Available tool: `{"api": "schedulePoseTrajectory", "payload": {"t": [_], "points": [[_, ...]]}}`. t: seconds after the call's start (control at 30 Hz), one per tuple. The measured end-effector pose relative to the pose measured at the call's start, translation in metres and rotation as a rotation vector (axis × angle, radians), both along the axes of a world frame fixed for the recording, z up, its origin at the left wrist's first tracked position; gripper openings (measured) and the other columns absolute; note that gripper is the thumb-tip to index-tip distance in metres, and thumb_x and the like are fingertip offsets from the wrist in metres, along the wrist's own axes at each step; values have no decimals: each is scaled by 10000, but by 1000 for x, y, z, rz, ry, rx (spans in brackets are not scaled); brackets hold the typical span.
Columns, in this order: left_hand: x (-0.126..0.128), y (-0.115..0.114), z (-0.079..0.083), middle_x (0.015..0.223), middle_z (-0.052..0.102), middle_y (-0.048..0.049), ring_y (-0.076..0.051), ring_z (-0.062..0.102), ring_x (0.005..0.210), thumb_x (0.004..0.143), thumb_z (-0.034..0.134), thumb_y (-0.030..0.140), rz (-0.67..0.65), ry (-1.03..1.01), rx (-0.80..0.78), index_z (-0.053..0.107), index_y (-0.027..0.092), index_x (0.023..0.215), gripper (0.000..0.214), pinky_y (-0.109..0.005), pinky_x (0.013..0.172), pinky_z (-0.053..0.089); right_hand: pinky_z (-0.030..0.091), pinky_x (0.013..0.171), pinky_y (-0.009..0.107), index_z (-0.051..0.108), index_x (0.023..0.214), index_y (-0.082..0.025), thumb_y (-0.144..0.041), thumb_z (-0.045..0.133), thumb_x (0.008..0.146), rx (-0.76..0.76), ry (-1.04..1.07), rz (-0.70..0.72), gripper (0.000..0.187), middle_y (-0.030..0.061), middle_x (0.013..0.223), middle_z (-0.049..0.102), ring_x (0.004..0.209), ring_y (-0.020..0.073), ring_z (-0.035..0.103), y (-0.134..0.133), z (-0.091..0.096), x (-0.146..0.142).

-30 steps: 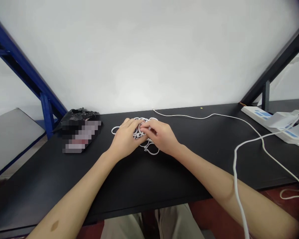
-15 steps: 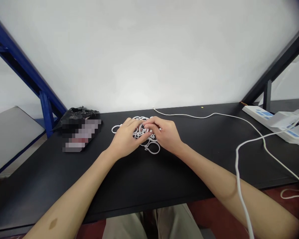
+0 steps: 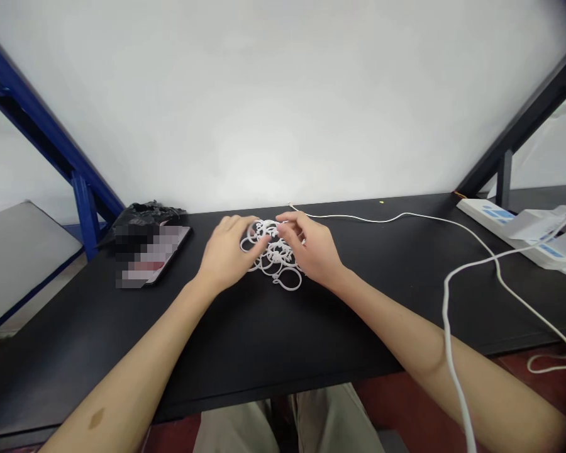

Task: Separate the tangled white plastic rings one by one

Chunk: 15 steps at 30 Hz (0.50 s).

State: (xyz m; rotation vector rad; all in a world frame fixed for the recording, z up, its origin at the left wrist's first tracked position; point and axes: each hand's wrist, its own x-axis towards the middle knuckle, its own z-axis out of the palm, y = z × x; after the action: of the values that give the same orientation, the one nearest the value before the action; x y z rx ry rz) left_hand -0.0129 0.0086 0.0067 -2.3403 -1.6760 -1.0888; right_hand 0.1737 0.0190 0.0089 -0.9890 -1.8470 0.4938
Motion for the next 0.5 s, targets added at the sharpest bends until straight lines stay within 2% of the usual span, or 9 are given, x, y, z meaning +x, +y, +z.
{"api": "schedulePoseTrajectory", "payload": {"t": [0.1, 0.23, 0.37, 0.5], "points": [[-17, 11, -5, 1104, 642, -123, -313, 552, 1070, 895, 489, 478, 261, 34, -75, 613, 177, 1164, 422, -465, 927, 444, 458, 752, 275, 651, 1003, -205, -359, 482, 956, 23, -75, -52, 233, 24, 899, 696, 823, 141, 617, 5, -3, 2], [-39, 22, -14, 1164, 625, -197, -397, 529, 1132, 875, 468, 465, 444, 136, -207, 595, 163, 1214, 471, -541, 895, 443, 455, 845, 331, 657, 1004, -194, -244, 504, 905, 44, -304, -35, 189, 56, 969, 665, 952, 193, 570, 8, -7, 4], [-48, 25, -21, 1173, 610, -241, -420, 529, 1132, 864, 448, 470, 502, 244, -289, 611, 123, 1192, 504, -546, 885, 441, 441, 911, 374, 673, 1088, -173, -143, 528, 828, 48, -503, -17, 300, 88, 1055, 644, 1010, 230, 528, 8, -9, 5], [-50, 26, -23, 1135, 631, -229, -408, 544, 1111, 875, 414, 476, 502, 275, -332, 638, 133, 1168, 504, -519, 864, 453, 429, 911, 405, 680, 1154, -170, -137, 513, 844, 23, -631, -51, 354, 110, 1120, 635, 1003, 252, 509, 10, -11, 7]]}}
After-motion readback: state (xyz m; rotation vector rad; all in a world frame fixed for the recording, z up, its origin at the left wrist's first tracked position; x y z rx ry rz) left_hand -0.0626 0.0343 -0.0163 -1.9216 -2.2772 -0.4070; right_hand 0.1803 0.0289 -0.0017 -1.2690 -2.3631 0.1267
